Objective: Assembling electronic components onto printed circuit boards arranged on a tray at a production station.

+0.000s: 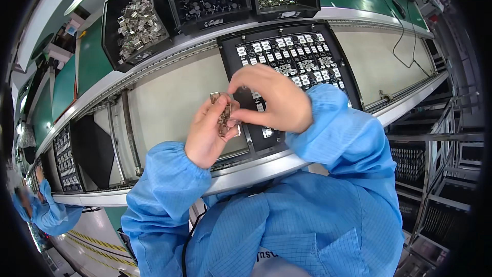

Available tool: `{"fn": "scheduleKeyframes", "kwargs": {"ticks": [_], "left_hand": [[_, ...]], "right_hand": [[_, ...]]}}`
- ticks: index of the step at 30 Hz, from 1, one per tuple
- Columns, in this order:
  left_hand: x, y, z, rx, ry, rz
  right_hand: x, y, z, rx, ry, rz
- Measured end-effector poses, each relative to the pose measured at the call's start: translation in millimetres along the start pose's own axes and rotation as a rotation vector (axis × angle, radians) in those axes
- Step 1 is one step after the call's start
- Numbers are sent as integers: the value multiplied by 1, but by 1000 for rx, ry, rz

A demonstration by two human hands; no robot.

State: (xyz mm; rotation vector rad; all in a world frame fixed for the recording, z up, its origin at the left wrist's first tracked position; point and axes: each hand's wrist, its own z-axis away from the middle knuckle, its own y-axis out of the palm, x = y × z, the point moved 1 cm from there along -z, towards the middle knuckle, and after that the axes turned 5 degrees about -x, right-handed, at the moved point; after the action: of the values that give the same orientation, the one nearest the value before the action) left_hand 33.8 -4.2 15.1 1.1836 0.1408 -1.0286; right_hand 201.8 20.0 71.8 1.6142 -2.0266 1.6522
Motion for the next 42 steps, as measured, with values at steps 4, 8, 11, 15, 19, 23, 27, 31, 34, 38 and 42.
{"fn": "scheduleKeyframes", "kwargs": {"ticks": [4,8,11,15,19,23,27,31,34,38,42], "left_hand": [[1,1,5,-53,90,-24],[4,-2,5,-42,106,10],[4,2,5,-42,132,-3],[10,-6,0,-178,127,-39],[25,-3,-2,-243,62,-40],[30,-7,-12,-159,25,9],[37,-4,-30,-4,-93,66],[30,-9,-18,50,-201,33],[17,-25,-4,54,-213,4],[9,-31,3,4,-187,22],[18,-34,2,63,-300,-10]], "right_hand": [[-3,14,3,21,150,-238],[-8,20,9,-76,-46,-180],[-7,15,13,-122,11,-247],[-15,-2,13,-280,418,-803],[-29,-31,6,-381,396,-694],[-44,-42,-8,-409,328,-631],[-46,-38,-33,-251,394,-566],[-77,-33,-54,-127,406,-384],[-109,-24,-50,-81,344,-233],[-117,-17,-39,-1,199,20],[-107,-18,-38,52,168,275]]}}
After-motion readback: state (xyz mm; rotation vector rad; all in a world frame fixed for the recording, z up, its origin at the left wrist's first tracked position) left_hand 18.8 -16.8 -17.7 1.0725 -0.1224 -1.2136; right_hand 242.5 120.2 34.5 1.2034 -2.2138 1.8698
